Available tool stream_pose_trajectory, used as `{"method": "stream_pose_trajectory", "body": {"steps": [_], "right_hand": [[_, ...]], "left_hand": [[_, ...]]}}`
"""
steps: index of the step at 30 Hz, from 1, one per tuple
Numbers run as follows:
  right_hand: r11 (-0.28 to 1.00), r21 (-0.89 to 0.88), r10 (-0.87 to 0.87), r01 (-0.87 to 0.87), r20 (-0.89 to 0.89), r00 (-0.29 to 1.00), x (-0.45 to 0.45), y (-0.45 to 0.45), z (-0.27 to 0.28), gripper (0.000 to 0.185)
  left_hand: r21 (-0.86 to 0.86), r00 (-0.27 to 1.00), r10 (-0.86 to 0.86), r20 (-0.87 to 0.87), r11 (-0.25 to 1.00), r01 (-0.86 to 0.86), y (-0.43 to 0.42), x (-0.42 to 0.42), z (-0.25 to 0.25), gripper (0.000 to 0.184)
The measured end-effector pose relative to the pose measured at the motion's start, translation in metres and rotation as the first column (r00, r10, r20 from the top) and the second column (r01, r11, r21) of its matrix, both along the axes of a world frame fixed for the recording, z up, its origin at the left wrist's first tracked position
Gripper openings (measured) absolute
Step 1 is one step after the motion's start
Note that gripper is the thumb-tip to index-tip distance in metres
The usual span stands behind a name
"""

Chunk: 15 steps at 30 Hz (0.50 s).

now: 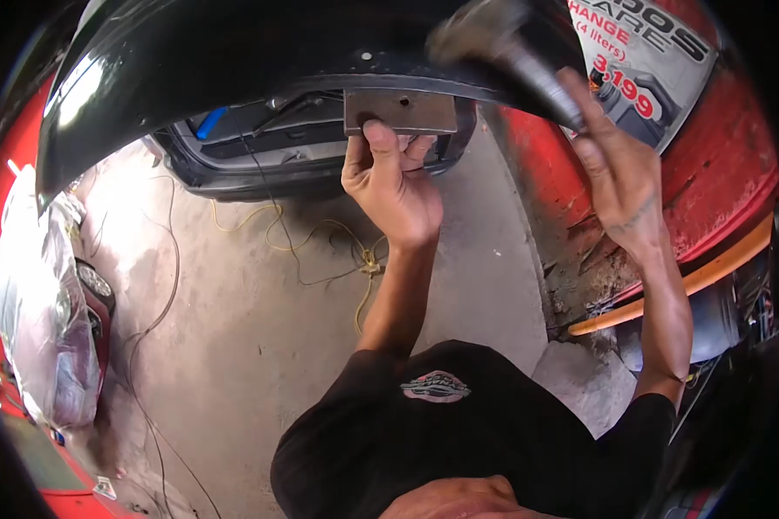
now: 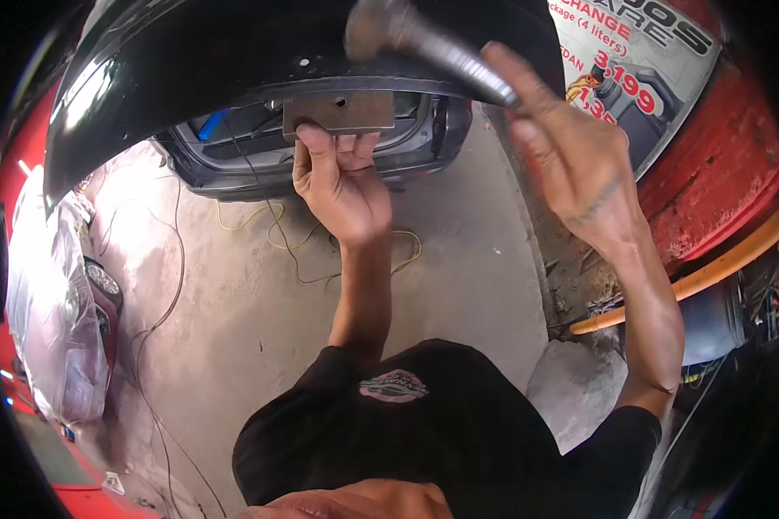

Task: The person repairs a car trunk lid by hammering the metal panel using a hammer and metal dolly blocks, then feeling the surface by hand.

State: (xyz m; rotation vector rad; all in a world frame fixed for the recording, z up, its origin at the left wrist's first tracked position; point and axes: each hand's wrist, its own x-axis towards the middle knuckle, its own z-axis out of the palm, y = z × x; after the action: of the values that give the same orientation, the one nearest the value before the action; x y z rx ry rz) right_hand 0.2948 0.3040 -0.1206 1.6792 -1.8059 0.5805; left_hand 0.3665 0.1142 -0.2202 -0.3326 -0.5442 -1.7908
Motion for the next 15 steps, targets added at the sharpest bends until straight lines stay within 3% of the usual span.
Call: {"method": "stream_pose_trajectory", "body": {"steps": [1,4,5,8,10,12,13,15], "right_hand": [[0.991,-0.133,-0.003,0.012,0.066,0.998,0.004,-0.004,0.001,0.048],[0.974,-0.216,0.052,-0.075,-0.111,0.992,-0.005,-0.015,-0.005,0.050],[0.997,-0.049,-0.071,0.067,-0.089,0.994,0.002,-0.010,0.001,0.049],[0.999,0.005,0.048,-0.048,-0.085,0.995,0.007,-0.023,0.017,0.049],[0.998,0.059,-0.011,0.019,-0.125,0.992,0.011,-0.032,0.026,0.048],[0.987,0.130,-0.072,0.090,-0.136,0.988,0.020,-0.037,0.024,0.048],[0.980,0.150,-0.107,0.128,-0.139,0.984,0.024,-0.040,0.024,0.048],[0.987,0.137,-0.059,0.079,-0.145,0.988,0.027,-0.049,0.028,0.047]], "left_hand": [[-0.018,1.000,-0.011,-0.008,1.000,0.011,-0.003,0.000,0.004,0.031],[-0.004,1.000,-0.018,-0.022,1.000,0.018,-0.008,0.005,0.003,0.030],[-0.011,0.999,-0.030,-0.024,1.000,0.029,-0.011,0.006,0.005,0.029],[0.015,1.000,0.017,0.001,1.000,-0.017,-0.020,0.014,0.008,0.028],[0.075,0.998,-0.015,-0.065,0.997,0.020,-0.018,0.013,0.017,0.029],[0.064,1.000,0.007,0.027,0.998,-0.009,-0.017,0.019,0.016,0.028],[0.039,1.000,0.007,-0.014,0.999,-0.007,-0.024,0.019,0.010,0.030],[0.047,0.997,0.043,-0.068,0.998,-0.040,-0.042,0.023,0.017,0.031]]}}
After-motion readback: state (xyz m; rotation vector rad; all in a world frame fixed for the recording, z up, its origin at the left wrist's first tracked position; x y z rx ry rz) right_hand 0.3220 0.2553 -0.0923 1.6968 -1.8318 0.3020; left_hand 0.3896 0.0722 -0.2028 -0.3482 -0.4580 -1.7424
